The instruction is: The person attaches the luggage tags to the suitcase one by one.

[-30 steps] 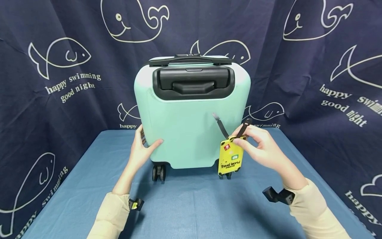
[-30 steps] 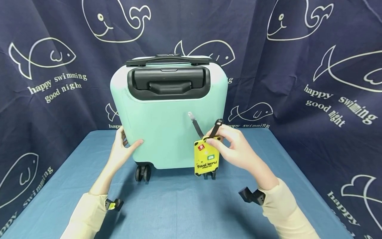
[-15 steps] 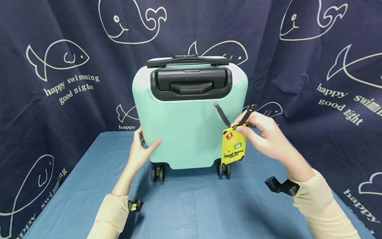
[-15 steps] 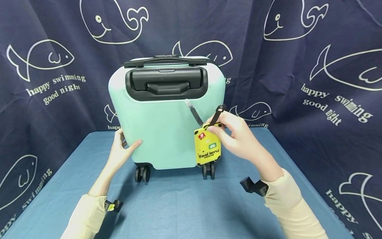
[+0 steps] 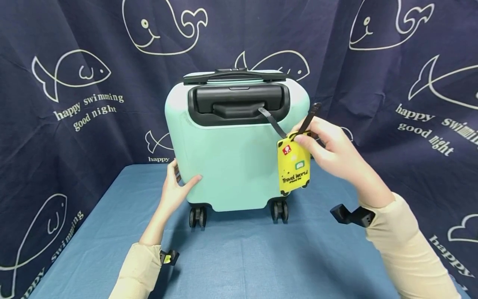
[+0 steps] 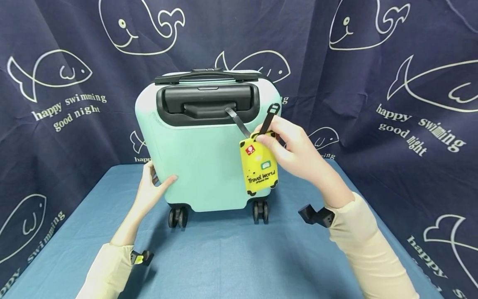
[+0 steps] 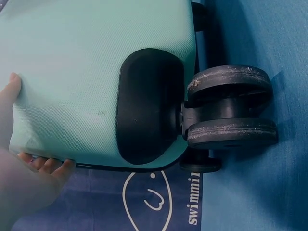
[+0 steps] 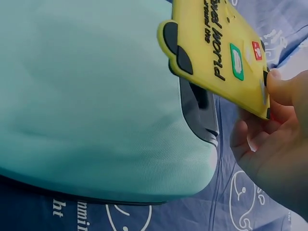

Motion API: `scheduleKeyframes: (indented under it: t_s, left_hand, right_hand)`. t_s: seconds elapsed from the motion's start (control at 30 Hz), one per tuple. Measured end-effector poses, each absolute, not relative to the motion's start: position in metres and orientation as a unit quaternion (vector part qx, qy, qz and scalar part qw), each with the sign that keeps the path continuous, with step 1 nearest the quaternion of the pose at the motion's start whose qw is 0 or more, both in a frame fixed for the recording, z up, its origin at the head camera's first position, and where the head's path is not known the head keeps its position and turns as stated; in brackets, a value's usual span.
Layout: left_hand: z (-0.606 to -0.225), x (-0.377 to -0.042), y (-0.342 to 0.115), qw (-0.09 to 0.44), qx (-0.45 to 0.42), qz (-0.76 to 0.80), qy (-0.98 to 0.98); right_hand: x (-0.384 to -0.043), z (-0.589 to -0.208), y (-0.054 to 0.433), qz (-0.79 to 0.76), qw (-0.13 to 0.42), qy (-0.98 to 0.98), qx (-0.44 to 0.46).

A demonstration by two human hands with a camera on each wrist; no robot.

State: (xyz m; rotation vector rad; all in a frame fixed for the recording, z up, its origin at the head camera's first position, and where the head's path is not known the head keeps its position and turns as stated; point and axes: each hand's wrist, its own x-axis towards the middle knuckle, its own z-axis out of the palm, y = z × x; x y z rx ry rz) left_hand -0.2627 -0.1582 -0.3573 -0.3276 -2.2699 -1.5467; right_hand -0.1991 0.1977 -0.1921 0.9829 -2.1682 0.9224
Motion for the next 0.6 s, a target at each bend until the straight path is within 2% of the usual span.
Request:
scheduleKeyframes:
  t_s: [0.23,0.6]
  left_hand:
    - [-0.356,-0.263,-0.157,0.183,-0.113,-0.55,-0.807]
    - [-0.356,-0.262,-0.157,0.178,-0.094,-0.553,-0.809]
  right_hand:
    - [-0.205,-0.177,0.196,0.375,0.259,-0.821,0.342]
    - [-0.218,-0.151,0.181,0.407,0.249,-0.822,0.311]
